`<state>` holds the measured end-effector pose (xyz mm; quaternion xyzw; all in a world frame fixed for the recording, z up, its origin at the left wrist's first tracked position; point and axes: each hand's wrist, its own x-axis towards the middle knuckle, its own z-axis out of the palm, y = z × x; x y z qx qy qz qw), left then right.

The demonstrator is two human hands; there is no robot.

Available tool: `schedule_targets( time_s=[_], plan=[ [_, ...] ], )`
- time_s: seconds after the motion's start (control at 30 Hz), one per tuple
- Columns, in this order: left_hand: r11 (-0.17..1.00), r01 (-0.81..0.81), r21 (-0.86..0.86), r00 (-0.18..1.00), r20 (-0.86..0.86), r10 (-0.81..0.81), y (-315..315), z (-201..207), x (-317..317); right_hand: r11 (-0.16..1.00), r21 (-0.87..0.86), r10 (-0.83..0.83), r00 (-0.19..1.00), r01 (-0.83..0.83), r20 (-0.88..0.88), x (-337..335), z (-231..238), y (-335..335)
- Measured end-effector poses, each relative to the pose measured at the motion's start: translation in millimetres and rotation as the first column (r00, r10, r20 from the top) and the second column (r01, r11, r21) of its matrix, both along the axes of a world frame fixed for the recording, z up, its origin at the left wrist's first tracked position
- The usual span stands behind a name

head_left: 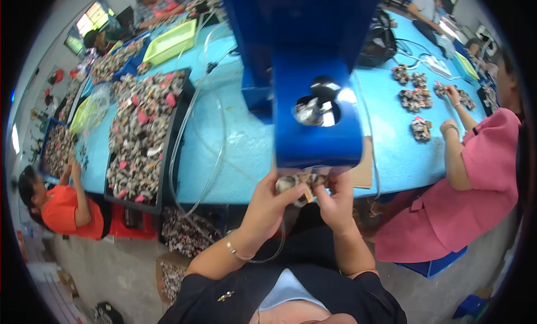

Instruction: Assembling small plastic/fabric components using a mechanical press machine.

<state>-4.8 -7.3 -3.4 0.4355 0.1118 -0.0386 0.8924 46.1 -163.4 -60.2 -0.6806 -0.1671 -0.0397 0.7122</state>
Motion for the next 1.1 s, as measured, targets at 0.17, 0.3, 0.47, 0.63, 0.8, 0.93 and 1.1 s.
schedule_targets(
  time_s=[0.17,0.3,0.47,0.63,0.8,0.93,1.1],
  plan=[
    [0.963,-0.100,0.249,0.995,0.015,0.100,34,-12,-44,0.976,-0.189,-0.106,0.994,0.106,0.012,51,1,-51],
    [0.846,-0.200,0.494,0.969,-0.025,0.244,67,-2,-64,0.713,-0.400,-0.440,0.812,0.576,0.384,158,-8,-158],
    [0.766,-0.368,0.527,0.917,0.070,0.393,108,-7,-67,0.528,-0.634,-0.390,0.825,0.564,0.409,254,-32,-203],
    [0.470,-0.549,0.691,0.776,0.213,0.593,161,19,-102,0.609,-0.715,-0.293,0.935,0.344,0.200,277,-29,-154],
    [-0.126,-0.589,0.798,0.567,0.519,0.640,269,45,-125,0.547,-0.587,-0.307,0.795,0.597,0.523,251,-16,-194],
    [-0.321,-0.254,0.912,0.735,0.398,0.548,307,48,-121,0.563,-0.379,-0.352,0.628,0.735,0.694,166,-5,-140],
    [-0.422,0.224,0.878,0.972,-0.234,0.029,331,5,-70,0.797,-0.209,-0.340,0.707,0.567,0.620,61,-23,-85]
  ],
)
